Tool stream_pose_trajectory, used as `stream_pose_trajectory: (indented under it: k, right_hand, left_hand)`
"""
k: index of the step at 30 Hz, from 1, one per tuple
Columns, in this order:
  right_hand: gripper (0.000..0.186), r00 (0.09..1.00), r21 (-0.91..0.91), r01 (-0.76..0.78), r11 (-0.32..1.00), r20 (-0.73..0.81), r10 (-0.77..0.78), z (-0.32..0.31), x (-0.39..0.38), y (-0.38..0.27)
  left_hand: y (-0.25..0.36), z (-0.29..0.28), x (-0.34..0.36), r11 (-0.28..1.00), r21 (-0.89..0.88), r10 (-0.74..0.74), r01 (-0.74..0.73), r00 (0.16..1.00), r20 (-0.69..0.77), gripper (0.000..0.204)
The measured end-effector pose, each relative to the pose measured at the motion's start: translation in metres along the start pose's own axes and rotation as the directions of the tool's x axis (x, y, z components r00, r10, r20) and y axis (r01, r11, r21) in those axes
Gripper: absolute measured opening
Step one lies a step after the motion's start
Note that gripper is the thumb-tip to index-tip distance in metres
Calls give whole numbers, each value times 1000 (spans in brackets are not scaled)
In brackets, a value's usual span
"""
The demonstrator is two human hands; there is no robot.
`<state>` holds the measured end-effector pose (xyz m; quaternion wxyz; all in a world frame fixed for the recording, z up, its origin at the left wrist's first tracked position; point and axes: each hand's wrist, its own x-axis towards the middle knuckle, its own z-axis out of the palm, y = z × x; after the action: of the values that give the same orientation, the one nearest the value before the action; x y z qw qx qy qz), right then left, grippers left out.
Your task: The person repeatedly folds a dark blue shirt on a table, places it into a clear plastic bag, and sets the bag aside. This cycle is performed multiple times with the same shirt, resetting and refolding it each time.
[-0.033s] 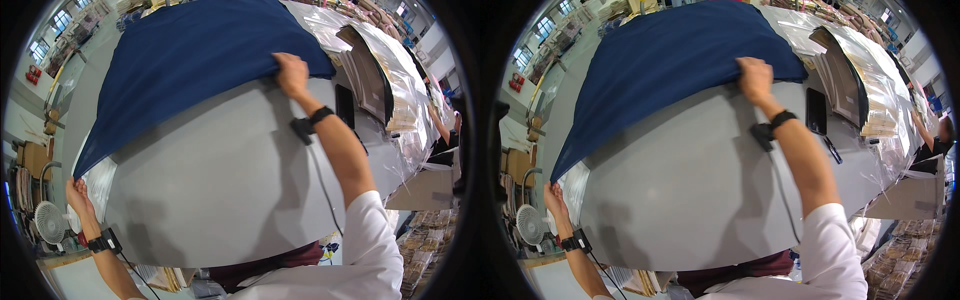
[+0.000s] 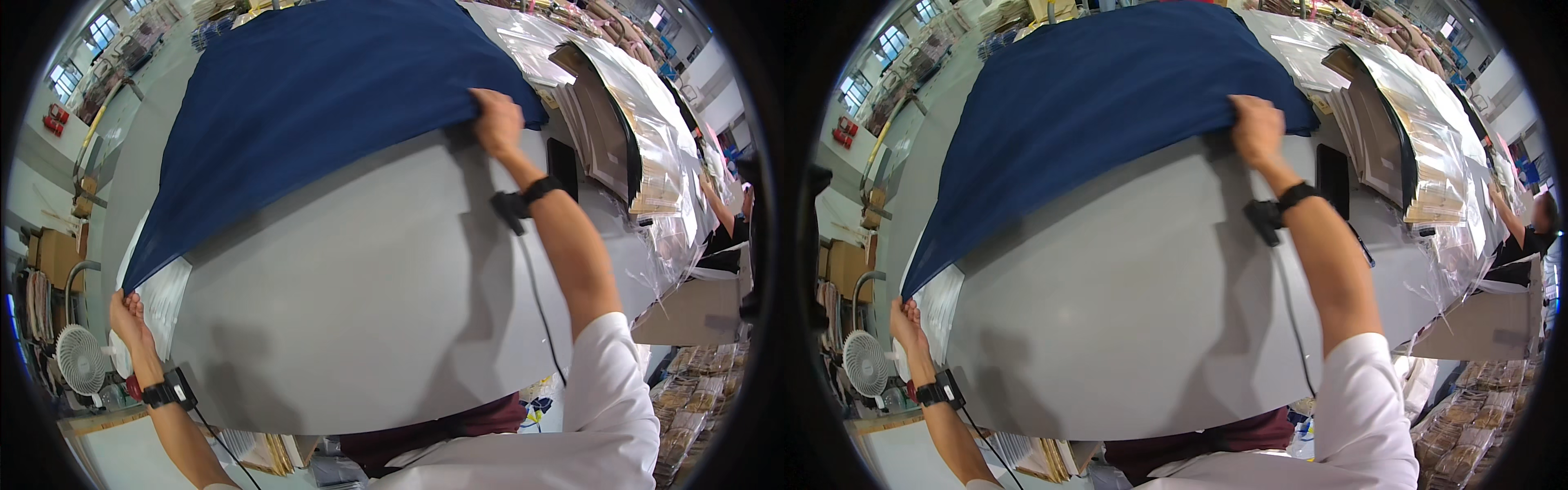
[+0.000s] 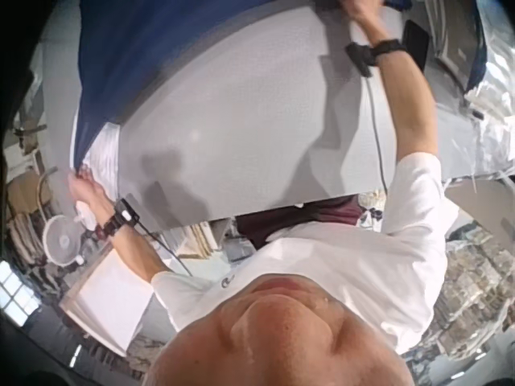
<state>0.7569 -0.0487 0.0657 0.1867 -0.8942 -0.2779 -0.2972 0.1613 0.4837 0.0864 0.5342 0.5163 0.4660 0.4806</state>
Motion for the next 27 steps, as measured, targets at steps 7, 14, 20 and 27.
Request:
stream_pose_trajectory:
  k: [7, 14, 20, 27]
  right_hand:
    - [57, 996, 388, -44, 920, -55, 71, -120, -26, 107]
    - [51, 995, 345, 91, 934, -3, -96, -224, -29, 52]
    - [21, 997, 635, -16, 772, -43, 56, -286, -20, 50]
    - [25, 944, 616, 239, 750, -328, -32, -258, -106, 40]
  left_hand:
    - [-35, 43, -28, 310, 858, 617, -409, 773, 145, 37]
    - [-14, 274, -280, 421, 4, 523, -907, 246, 816, 54]
    - [-7, 361, -345, 361, 248, 392, -899, 388, 834, 65]
    - [58, 339, -304, 598, -14, 591, -802, 429, 683, 41]
